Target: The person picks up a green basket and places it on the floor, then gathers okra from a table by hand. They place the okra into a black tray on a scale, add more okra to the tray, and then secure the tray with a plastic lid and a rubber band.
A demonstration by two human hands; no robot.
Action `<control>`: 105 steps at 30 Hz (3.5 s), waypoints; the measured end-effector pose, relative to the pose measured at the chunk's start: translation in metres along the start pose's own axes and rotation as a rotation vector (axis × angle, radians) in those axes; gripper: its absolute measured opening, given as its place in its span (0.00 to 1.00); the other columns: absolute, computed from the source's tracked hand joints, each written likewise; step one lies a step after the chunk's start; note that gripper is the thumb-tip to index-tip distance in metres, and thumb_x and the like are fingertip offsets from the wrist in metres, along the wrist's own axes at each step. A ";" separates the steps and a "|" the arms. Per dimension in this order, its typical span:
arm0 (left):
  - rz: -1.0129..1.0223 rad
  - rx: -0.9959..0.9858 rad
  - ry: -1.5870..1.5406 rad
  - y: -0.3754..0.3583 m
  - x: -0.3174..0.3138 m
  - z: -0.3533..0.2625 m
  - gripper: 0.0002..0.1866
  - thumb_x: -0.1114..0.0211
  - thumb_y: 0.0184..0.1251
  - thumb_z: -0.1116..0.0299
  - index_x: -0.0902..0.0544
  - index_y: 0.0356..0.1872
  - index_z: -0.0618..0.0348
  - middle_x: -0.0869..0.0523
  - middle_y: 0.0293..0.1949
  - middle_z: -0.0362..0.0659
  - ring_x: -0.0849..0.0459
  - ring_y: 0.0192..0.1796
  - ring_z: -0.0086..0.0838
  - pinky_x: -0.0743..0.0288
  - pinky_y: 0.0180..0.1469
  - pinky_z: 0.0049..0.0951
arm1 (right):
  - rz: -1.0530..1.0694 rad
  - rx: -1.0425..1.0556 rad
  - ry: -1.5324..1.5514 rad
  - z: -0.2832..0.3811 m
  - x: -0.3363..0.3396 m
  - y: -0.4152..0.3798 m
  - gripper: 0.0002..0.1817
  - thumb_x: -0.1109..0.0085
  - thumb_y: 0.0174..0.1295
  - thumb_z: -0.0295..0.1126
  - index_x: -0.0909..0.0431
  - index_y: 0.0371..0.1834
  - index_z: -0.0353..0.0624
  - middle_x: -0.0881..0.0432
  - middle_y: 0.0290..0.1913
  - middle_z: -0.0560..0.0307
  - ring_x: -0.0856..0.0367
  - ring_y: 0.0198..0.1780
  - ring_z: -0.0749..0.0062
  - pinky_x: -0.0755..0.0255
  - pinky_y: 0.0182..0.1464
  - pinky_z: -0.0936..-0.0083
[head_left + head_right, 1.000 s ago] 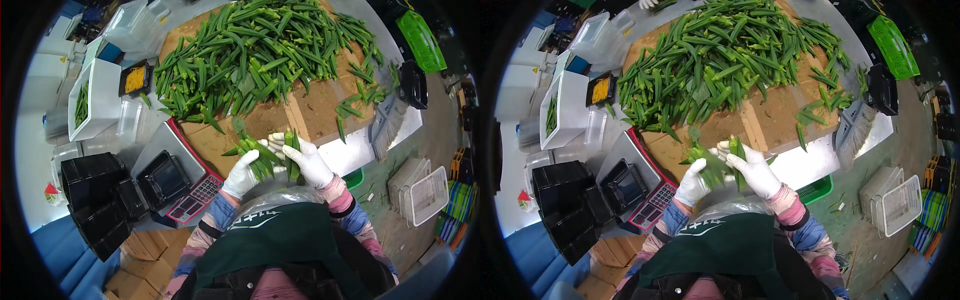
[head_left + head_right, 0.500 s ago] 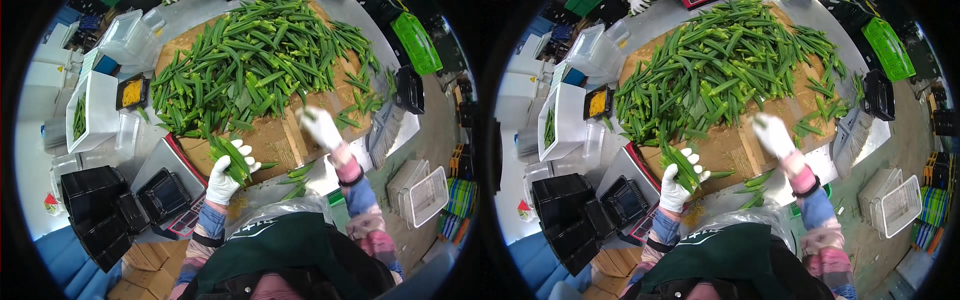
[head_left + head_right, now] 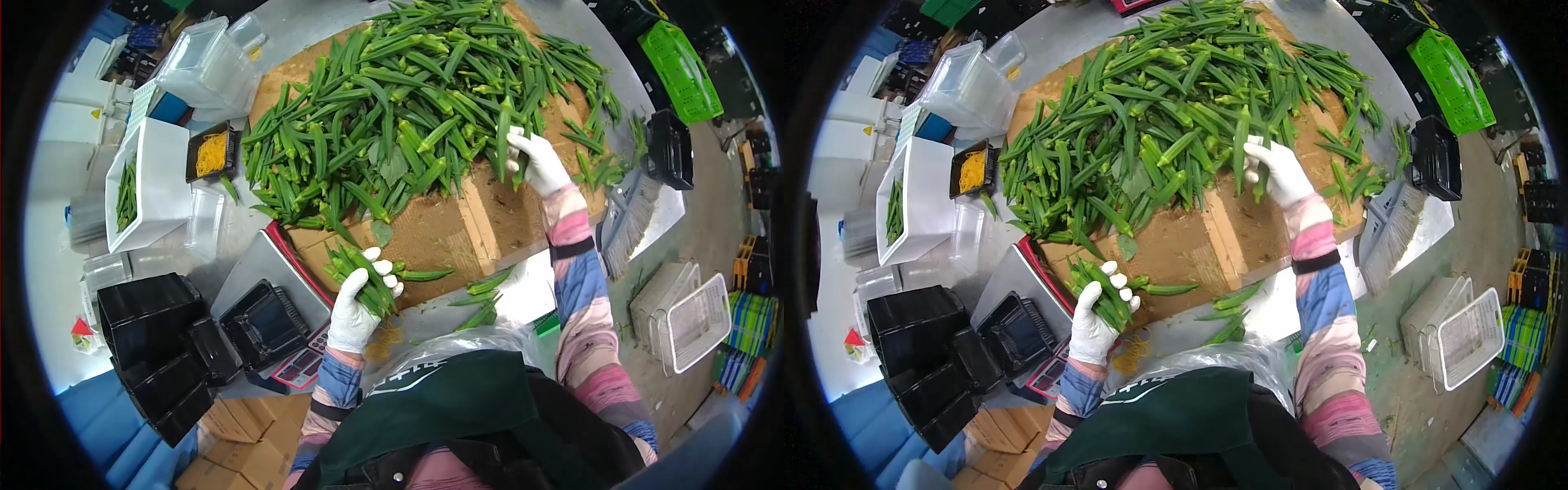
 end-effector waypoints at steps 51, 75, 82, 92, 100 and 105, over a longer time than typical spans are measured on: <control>0.196 -0.176 0.171 -0.071 -0.020 -0.004 0.27 0.43 0.78 0.69 0.38 0.74 0.59 0.25 0.66 0.47 0.21 0.64 0.33 0.23 0.64 0.37 | 0.246 -0.016 -0.445 -0.095 -0.222 -0.165 0.21 0.37 0.67 0.29 0.23 0.63 0.37 0.14 0.52 0.59 0.20 0.51 0.79 0.25 0.56 0.77; 0.145 -0.186 0.309 -0.165 0.012 -0.110 0.23 0.37 0.71 0.70 0.26 0.65 0.60 0.17 0.54 0.42 0.15 0.53 0.27 0.19 0.56 0.31 | 0.303 0.275 -0.713 -0.126 -0.361 -0.178 0.24 0.33 0.62 0.33 0.21 0.60 0.35 0.18 0.51 0.49 0.18 0.54 0.62 0.26 0.58 0.72; 0.163 -0.188 0.422 -0.172 0.038 -0.131 0.23 0.37 0.70 0.74 0.26 0.65 0.63 0.18 0.56 0.43 0.16 0.55 0.29 0.20 0.58 0.32 | 0.243 0.342 -0.720 -0.138 -0.384 -0.192 0.19 0.34 0.64 0.31 0.21 0.56 0.35 0.17 0.47 0.55 0.18 0.47 0.74 0.25 0.53 0.76; 0.111 -0.304 0.574 -0.176 0.036 -0.177 0.29 0.30 0.62 0.72 0.26 0.65 0.66 0.14 0.46 0.43 0.15 0.49 0.28 0.21 0.56 0.30 | 0.179 0.054 -0.282 -0.135 -0.393 -0.202 0.14 0.40 0.70 0.28 0.25 0.55 0.35 0.18 0.43 0.63 0.23 0.41 0.83 0.27 0.45 0.82; -0.107 -0.729 1.508 -0.168 0.064 -0.199 0.29 0.25 0.56 0.67 0.23 0.60 0.59 0.13 0.47 0.44 0.14 0.47 0.34 0.21 0.55 0.31 | 0.029 0.076 -0.221 -0.134 -0.377 -0.192 0.08 0.38 0.69 0.31 0.21 0.46 0.40 0.20 0.32 0.66 0.24 0.31 0.85 0.29 0.36 0.84; -0.085 -0.814 2.006 -0.167 0.087 -0.192 0.38 0.25 0.47 0.65 0.25 0.65 0.57 0.18 0.57 0.49 0.22 0.60 0.46 0.28 0.64 0.41 | 0.026 0.100 -0.343 -0.140 -0.373 -0.192 0.06 0.37 0.68 0.30 0.20 0.40 0.39 0.18 0.31 0.65 0.24 0.31 0.85 0.29 0.34 0.83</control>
Point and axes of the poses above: each hand's wrist, its own y-axis towards the middle knuckle, its own x-axis out of the back of the hand, z = x × y, the point moved 1 cm from there along y, towards the middle knuckle
